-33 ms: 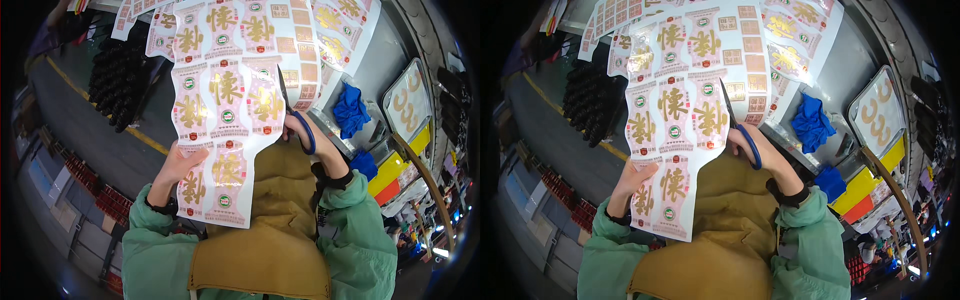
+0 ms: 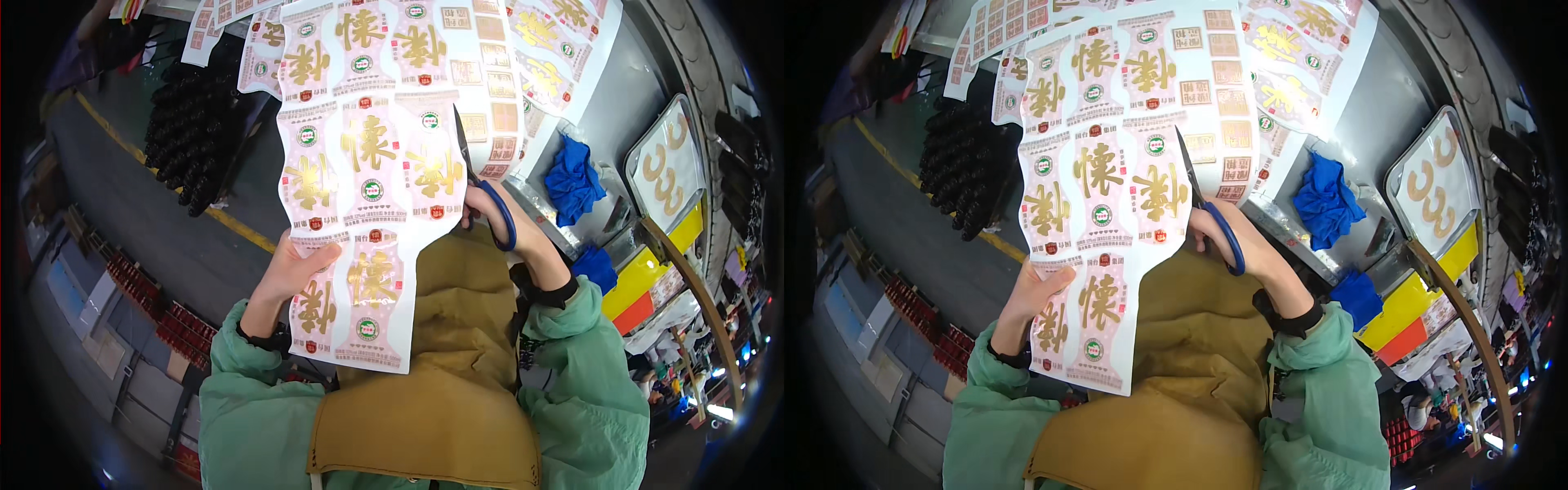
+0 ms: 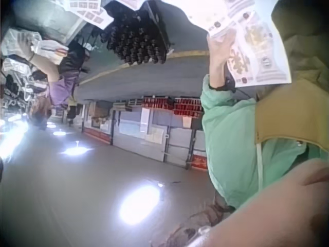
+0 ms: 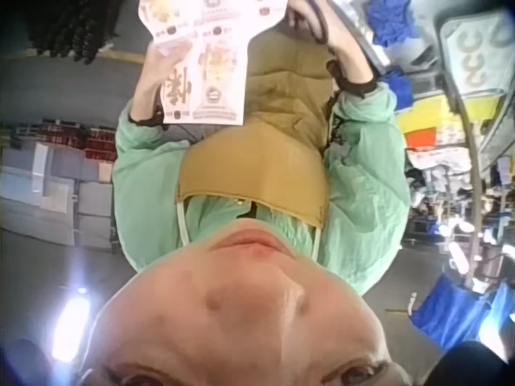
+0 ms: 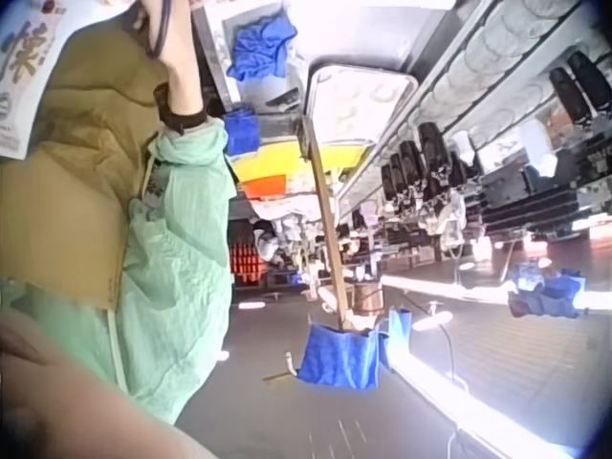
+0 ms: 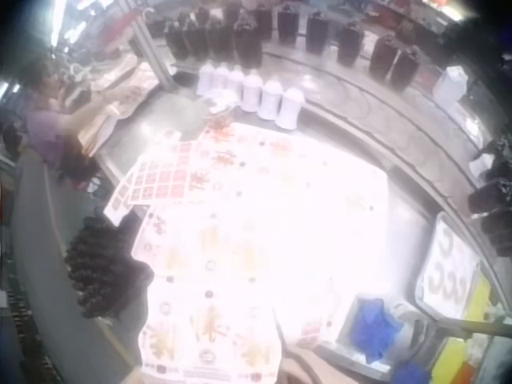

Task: Cutting large sheets of printed product labels into smaller sections using scissors.

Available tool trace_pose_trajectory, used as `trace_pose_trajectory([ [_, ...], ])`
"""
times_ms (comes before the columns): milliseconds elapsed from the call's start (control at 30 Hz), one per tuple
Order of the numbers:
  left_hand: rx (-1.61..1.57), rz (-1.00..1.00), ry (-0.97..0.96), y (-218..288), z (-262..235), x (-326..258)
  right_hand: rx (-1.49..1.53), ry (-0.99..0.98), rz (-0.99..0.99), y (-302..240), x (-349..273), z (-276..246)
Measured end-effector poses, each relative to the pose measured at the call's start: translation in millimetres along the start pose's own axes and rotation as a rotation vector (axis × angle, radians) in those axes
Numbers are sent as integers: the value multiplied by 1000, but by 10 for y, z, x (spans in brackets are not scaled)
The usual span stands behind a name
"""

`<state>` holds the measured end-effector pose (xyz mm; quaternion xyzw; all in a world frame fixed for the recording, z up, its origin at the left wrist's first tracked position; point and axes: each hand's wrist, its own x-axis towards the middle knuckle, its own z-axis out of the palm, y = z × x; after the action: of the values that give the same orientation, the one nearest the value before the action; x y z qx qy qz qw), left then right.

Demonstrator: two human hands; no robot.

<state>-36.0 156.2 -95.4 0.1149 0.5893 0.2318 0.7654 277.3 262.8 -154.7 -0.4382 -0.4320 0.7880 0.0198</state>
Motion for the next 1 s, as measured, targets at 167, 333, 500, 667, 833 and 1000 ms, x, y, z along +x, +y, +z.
trace_pose_trajectory([
  [167,-66,26,16,-23,29,0,186,224,155,-52,13,235],
  [333,-13,-134,32,-150,-61,23,252,252,-25,45,90,348],
  [500,-318,142,-337,-36,-259,305,349,274,-86,77,96,352],
  [667,-338,70,7,448,-572,946,252,207,43,45,128,300],
  [833,156,210,169,969,-237,1190,267,237,31,86,125,287],
  [1000,202,393,159,801,-228,1151,287,174,65,11,61,302],
])
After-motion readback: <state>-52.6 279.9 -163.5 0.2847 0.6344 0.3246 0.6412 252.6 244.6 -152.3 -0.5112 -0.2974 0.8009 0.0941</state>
